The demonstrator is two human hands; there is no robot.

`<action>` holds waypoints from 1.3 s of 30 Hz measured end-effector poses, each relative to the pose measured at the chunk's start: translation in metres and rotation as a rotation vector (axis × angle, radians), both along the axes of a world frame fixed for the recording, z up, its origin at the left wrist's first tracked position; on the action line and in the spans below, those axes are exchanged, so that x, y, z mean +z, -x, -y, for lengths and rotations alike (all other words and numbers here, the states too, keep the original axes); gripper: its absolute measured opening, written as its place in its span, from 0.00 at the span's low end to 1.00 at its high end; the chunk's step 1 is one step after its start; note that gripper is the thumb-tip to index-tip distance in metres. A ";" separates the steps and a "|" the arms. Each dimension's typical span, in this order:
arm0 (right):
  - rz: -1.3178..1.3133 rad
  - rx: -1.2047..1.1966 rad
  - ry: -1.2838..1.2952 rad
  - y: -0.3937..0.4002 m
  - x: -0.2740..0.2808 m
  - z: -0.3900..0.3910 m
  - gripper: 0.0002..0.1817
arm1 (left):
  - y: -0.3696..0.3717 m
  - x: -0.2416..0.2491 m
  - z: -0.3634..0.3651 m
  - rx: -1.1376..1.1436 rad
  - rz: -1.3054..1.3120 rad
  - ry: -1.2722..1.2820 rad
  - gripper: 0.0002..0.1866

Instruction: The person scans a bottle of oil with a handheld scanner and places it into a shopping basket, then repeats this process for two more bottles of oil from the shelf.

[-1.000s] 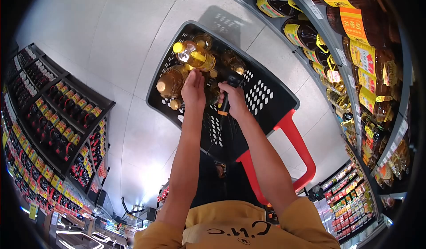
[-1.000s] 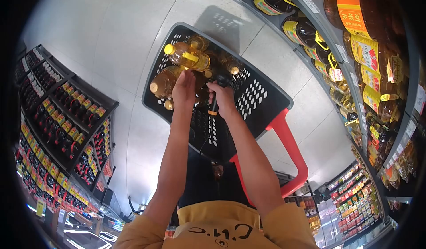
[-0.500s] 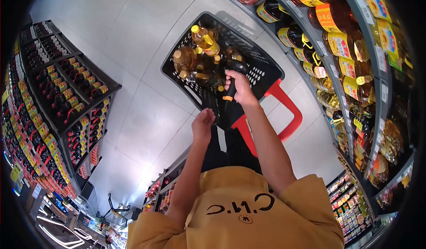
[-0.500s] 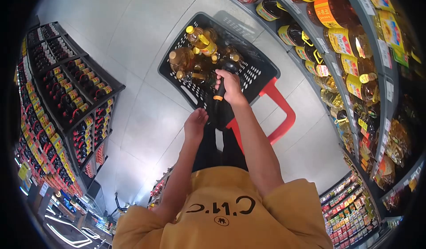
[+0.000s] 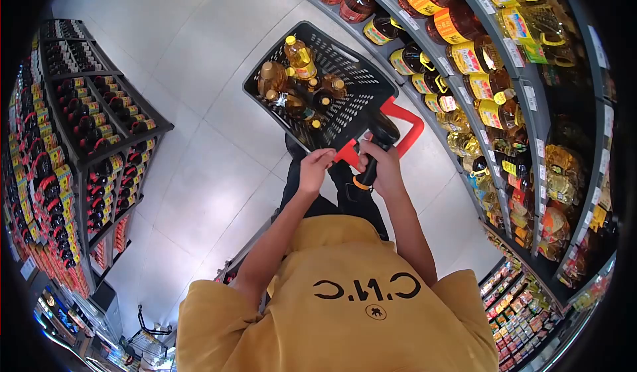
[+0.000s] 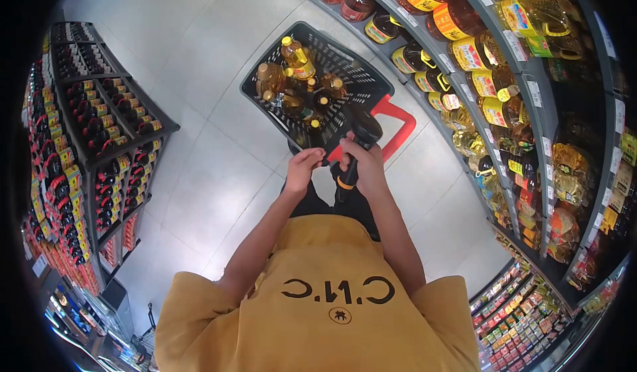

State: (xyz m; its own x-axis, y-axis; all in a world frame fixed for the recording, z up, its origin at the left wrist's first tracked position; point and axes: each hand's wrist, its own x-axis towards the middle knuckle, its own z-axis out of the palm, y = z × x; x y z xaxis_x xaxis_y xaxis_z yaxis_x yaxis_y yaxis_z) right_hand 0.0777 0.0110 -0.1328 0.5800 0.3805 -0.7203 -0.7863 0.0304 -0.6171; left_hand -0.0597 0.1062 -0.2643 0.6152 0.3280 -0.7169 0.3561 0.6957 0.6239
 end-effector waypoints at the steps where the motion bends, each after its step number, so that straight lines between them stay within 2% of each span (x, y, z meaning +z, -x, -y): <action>1: 0.041 0.009 -0.003 0.004 0.011 0.010 0.12 | -0.005 0.002 0.011 -0.062 0.064 -0.080 0.11; 5: 0.098 0.129 -0.047 0.016 0.028 0.061 0.14 | -0.041 0.027 0.058 -0.138 0.176 -0.369 0.14; 6: 0.113 0.164 -0.069 0.016 0.030 0.075 0.15 | -0.052 0.052 0.063 -0.194 0.126 -0.278 0.14; 9: 0.101 0.161 -0.097 0.013 0.033 0.115 0.15 | -0.075 0.075 0.092 -0.311 0.184 -0.710 0.13; 10: 0.094 0.163 -0.095 0.010 0.034 0.130 0.15 | -0.081 0.084 0.097 -0.452 0.181 -0.796 0.17; 13: 0.085 0.170 -0.105 -0.008 0.033 0.171 0.15 | -0.099 0.086 0.135 -0.360 0.063 -1.226 0.25; 14: 0.090 0.180 -0.102 -0.016 0.032 0.184 0.15 | -0.103 0.078 0.142 -0.376 0.031 -1.316 0.32; 17: 0.098 0.192 -0.098 -0.039 0.033 0.224 0.15 | -0.115 0.068 0.152 -0.485 -0.138 -1.347 0.32; 18: 0.115 0.198 -0.090 -0.045 0.034 0.234 0.13 | -0.119 0.067 0.151 -0.474 -0.183 -1.399 0.27; 21: 0.133 0.241 -0.070 -0.063 0.026 0.259 0.13 | -0.131 0.059 0.142 -0.667 -0.428 -1.337 0.25; 22: 0.132 0.257 -0.060 -0.067 0.023 0.265 0.13 | -0.131 0.052 0.142 -0.583 -0.374 -1.449 0.28; 31: 0.084 0.239 -0.048 -0.081 0.008 0.279 0.12 | -0.127 0.054 0.141 -0.589 -0.387 -1.489 0.30; 34: 0.082 0.250 -0.028 -0.086 0.006 0.275 0.12 | -0.125 0.046 0.135 -0.535 -0.326 -1.585 0.30; 39: 0.097 0.213 0.005 -0.098 0.007 0.260 0.13 | -0.126 0.046 0.124 -0.537 -0.301 -1.559 0.29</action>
